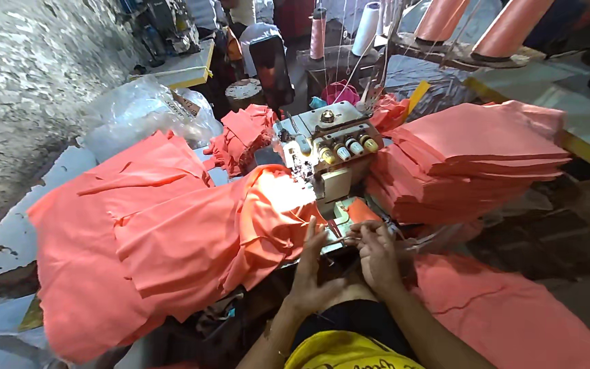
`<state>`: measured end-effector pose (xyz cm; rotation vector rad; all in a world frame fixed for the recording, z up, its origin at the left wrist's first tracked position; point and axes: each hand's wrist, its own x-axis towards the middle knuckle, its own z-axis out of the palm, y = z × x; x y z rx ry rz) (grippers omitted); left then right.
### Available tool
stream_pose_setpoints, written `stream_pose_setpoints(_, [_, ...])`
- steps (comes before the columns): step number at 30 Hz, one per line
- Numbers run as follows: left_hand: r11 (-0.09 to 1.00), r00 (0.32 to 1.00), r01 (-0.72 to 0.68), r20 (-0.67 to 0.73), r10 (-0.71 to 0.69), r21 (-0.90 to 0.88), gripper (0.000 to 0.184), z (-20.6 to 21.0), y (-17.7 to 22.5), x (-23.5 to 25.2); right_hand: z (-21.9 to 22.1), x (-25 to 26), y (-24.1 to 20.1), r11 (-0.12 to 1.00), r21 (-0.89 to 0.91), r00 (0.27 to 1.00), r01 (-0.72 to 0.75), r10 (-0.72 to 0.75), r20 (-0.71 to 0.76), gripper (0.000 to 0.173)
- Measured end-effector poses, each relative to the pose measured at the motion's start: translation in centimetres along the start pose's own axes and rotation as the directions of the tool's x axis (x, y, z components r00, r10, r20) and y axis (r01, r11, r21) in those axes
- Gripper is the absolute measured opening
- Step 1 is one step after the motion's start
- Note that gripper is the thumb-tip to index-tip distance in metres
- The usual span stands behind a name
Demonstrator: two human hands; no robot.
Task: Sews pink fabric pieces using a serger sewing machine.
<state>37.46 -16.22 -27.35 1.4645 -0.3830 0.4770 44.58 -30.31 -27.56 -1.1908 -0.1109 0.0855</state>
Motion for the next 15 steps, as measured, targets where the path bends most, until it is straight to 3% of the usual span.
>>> stream_pose_setpoints(1, [0.932,0.991,0.041,-0.104,-0.084,-0.359,0.067,0.1,0.5,0.1,0.1,-0.6,0.1,0.998,-0.04,0.995,-0.041,0.044,0.089,0.021])
stream_pose_setpoints(2, [0.766,0.968,0.047,-0.16,-0.193,-0.641,0.065,-0.2,1.0,0.2,0.4,-1.3,0.0,0.993,-0.076,0.976,-0.095,0.108,0.187,0.034])
stream_pose_setpoints(4, [0.508,0.914,0.016,-0.193,-0.357,-0.861,0.07,-1.1,0.9,0.2,1.3,-2.7,0.2,0.974,-0.081,0.91,-0.214,0.228,0.346,0.054])
stream_pose_setpoints(8, [0.37,0.868,-0.052,-0.226,-0.443,-0.928,0.073,-1.5,0.5,-0.1,2.3,-3.5,1.6,0.972,0.046,0.894,-0.228,0.191,0.406,0.06])
stream_pose_setpoints(15, [0.332,0.913,-0.093,-0.214,-0.348,-0.939,0.06,-1.2,1.0,-0.3,2.4,-3.3,1.8,0.972,0.11,0.899,-0.206,0.144,0.413,0.057])
